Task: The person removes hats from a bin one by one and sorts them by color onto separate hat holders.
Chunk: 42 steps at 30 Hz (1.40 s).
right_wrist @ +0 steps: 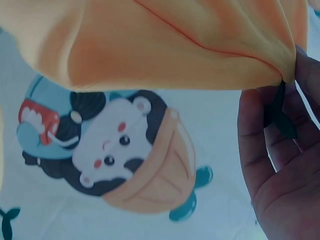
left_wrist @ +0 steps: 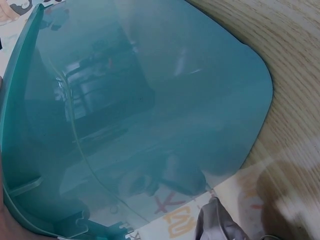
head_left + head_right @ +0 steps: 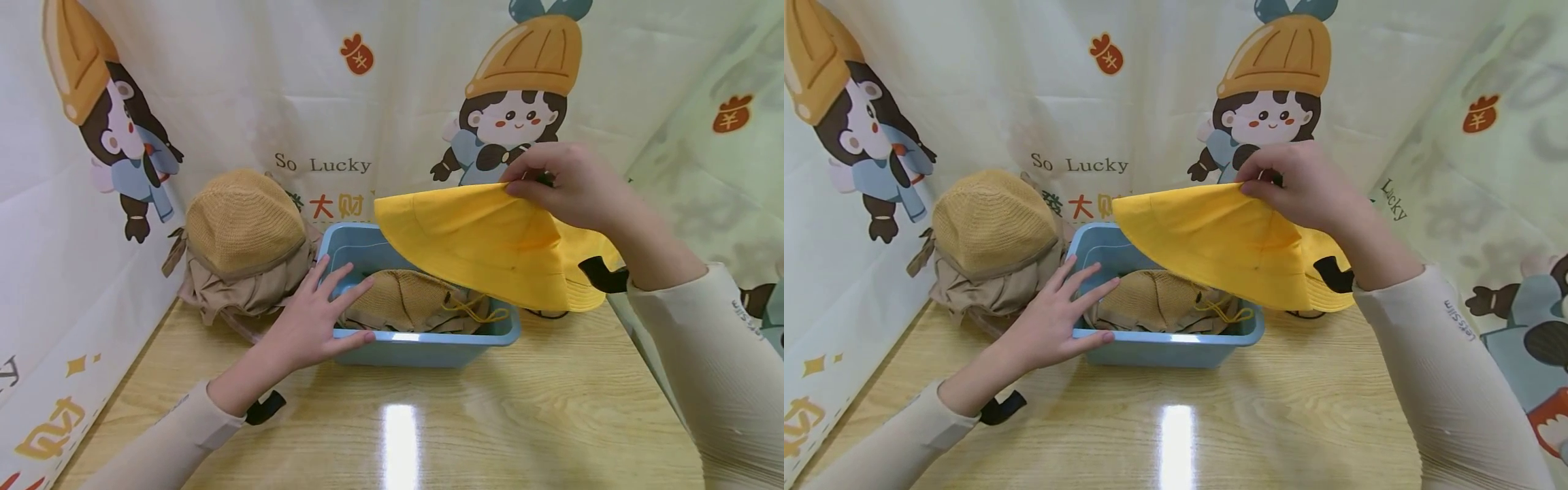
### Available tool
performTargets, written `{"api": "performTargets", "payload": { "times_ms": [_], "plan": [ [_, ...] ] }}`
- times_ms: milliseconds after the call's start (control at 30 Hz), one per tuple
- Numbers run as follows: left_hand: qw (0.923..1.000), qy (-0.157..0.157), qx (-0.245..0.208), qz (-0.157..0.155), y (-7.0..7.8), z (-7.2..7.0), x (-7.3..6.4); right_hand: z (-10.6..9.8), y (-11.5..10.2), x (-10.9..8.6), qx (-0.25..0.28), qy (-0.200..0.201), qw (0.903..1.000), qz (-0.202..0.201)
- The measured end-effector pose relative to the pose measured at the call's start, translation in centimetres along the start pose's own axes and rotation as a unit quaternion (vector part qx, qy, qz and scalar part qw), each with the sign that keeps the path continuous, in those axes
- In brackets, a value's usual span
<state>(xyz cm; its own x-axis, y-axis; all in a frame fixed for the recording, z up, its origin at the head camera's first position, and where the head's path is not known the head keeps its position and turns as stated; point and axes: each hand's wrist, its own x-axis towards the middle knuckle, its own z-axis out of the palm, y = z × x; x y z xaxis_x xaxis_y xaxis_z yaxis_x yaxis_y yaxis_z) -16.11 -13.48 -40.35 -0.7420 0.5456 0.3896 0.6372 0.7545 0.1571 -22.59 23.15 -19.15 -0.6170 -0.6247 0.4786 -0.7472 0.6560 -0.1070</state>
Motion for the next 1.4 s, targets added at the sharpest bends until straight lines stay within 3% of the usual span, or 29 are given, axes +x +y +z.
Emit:
{"api": "performTargets", "payload": {
  "times_ms": [200,600,867,1033,1233,1400],
  "plan": [
    [1.0000,0.006,-0.002,0.005,0.2,0.1,0.1,-2.5,0.5,-2.2,-0.005,0.058,0.9978,0.030],
    [0.9998,0.018,-0.008,0.001,0.2,0.2,-0.2,-6.0,1.7,-5.3,-0.020,0.105,0.9904,0.088],
    [0.9997,0.021,-0.014,0.002,0.5,0.2,-0.1,-7.1,3.0,-7.3,-0.017,0.138,0.9886,0.057],
    [0.9996,0.022,-0.015,0.002,0.5,0.3,0.2,-7.5,3.8,-8.4,-0.014,0.146,0.9851,0.089],
    [0.9995,0.027,-0.018,0.003,0.5,0.5,0.3,-7.9,5.2,-9.6,0.017,0.153,0.9766,0.150],
    [0.9994,0.029,-0.020,-0.002,0.5,0.4,0.2,-8.2,6.0,-10.3,0.075,0.164,0.9729,0.145]
  ]
}}
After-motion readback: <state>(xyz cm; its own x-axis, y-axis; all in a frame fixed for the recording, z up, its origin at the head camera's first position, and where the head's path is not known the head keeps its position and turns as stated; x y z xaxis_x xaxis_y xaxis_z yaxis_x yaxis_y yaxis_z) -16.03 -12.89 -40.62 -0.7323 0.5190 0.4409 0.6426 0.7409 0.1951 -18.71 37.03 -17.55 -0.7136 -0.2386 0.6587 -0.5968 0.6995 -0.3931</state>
